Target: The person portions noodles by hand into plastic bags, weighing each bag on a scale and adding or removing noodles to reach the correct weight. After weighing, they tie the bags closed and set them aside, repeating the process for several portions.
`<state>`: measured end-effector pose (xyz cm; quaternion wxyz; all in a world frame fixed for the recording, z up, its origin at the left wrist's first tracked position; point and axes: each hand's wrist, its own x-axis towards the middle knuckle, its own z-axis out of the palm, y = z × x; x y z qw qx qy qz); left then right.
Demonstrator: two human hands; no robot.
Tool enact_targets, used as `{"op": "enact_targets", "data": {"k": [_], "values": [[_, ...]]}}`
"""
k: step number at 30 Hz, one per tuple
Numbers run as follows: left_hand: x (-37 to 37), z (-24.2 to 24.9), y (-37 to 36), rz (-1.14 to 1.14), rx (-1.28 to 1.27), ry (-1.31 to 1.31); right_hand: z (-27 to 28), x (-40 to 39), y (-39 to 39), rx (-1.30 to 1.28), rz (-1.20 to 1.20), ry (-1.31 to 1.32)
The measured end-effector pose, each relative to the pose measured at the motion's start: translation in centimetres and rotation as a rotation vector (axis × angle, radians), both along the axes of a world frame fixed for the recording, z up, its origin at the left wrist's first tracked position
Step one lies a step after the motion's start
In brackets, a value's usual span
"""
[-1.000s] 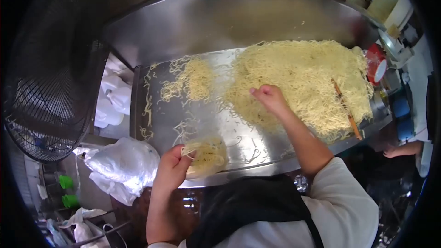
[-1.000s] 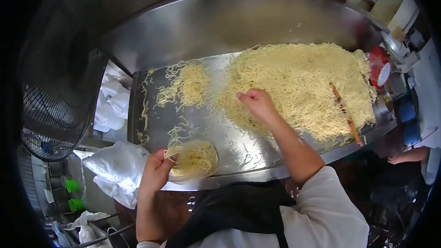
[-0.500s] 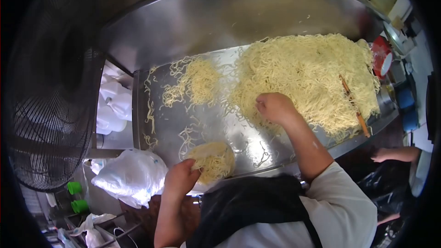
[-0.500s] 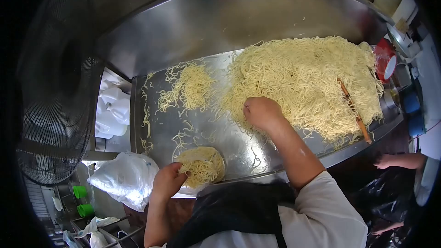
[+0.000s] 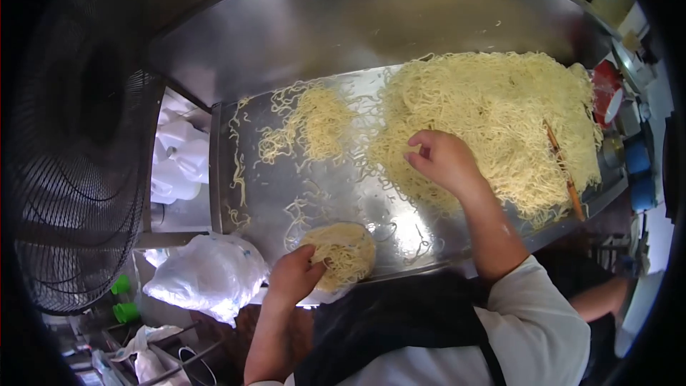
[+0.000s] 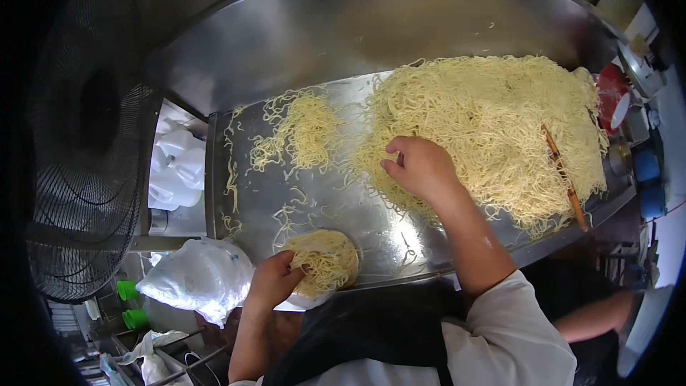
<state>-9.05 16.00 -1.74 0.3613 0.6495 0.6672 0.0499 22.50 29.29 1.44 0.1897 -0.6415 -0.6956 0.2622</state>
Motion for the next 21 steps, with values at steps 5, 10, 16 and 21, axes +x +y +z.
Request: {"op": "enact_targets", "data": {"k": [5, 10, 16, 21], "values": [[0.2, 0.4, 0.5, -0.029, -0.010, 0.032, -1.6, -0.2, -0.1, -0.036, 0.135, 0.085], [0.3, -0.3, 0.8, -0.050, -0.045, 0.063, -2.6, -0.1, -0.3, -0.073, 0.236, 0.132], [0.8, 0.8, 1.3, -0.067, -0.126, 0.121, -3.5, -0.3, -0.7, -0.041, 0.248, 0.117], [1.1, 3.2, 1.8, -0.104, -0.042, 0.254, -4.9, -2.9, -2.7, -0.175, 0.575, 0.266]]}}
